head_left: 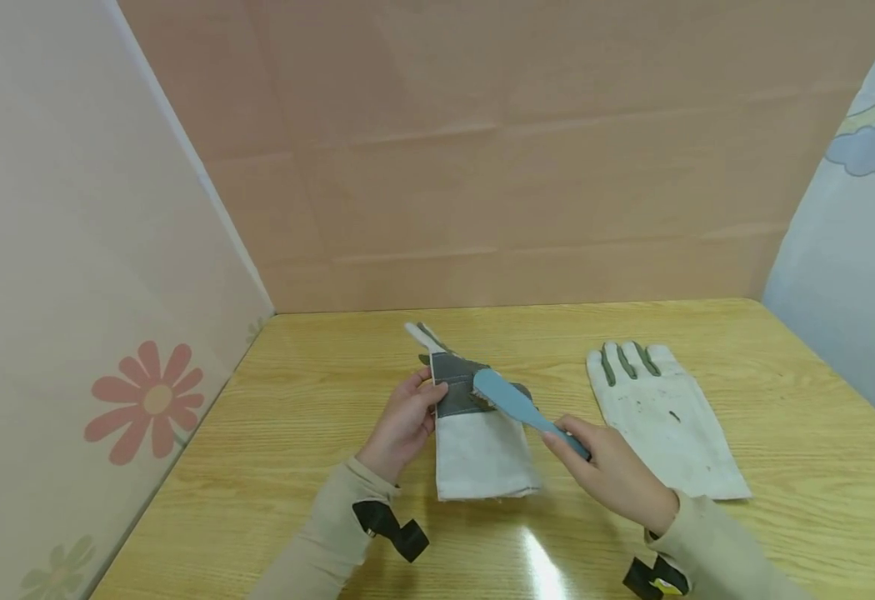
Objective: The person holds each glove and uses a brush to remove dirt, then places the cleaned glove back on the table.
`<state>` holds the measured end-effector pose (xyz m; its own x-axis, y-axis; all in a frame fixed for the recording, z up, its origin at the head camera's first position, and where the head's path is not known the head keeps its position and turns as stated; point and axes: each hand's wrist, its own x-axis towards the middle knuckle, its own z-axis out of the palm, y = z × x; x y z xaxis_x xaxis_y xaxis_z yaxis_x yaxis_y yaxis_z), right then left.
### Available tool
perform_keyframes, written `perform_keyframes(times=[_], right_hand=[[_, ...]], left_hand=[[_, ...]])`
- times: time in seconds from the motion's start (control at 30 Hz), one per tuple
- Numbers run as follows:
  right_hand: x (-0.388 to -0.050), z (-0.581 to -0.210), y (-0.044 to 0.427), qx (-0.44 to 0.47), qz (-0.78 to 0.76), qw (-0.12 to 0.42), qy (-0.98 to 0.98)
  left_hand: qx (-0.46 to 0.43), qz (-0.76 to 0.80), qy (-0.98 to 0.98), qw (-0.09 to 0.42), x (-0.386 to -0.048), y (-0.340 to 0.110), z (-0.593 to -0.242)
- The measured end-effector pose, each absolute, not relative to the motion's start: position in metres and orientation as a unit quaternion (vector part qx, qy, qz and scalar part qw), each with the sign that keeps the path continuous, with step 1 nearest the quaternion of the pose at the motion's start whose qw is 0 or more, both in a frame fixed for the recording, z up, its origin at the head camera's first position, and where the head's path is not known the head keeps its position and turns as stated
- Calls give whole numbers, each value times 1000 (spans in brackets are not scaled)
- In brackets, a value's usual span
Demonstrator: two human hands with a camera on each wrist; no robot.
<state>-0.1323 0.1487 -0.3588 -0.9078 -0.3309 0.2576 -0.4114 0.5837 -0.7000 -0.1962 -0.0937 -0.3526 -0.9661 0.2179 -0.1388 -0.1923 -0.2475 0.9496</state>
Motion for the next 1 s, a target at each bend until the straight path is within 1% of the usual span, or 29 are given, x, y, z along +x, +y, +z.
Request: perform_keyframes(times=[0.17, 0.27, 0.47, 0.63, 0.73, 0.77, 0.93, 1.0], right_hand=[[-134, -354, 151, 203, 410, 65, -887], [-137, -351, 146, 215, 421, 77, -878], [-137, -353, 137, 239, 405, 65, -880], [-133, -359, 148, 237, 387, 76, -888], [-131, -359, 156, 235, 385, 82, -889], [-132, -358, 157, 234, 386, 85, -888], [-135, -351, 154, 236, 403, 94, -879], [-136, -349, 149, 241, 406, 91, -877]], left_hand=[[15, 783, 608, 130, -196, -94, -354], [21, 782, 608, 135, -195, -92, -352], [19, 792, 594, 138, -193, -89, -347], [6, 793, 596, 124, -195, -94, -349], [24, 798, 591, 118, -195, -98, -352], [43, 805, 580, 118, -199, -100, -358], [61, 804, 578, 127, -198, -98, -358], [42, 794, 591, 134, -194, -94, -350]])
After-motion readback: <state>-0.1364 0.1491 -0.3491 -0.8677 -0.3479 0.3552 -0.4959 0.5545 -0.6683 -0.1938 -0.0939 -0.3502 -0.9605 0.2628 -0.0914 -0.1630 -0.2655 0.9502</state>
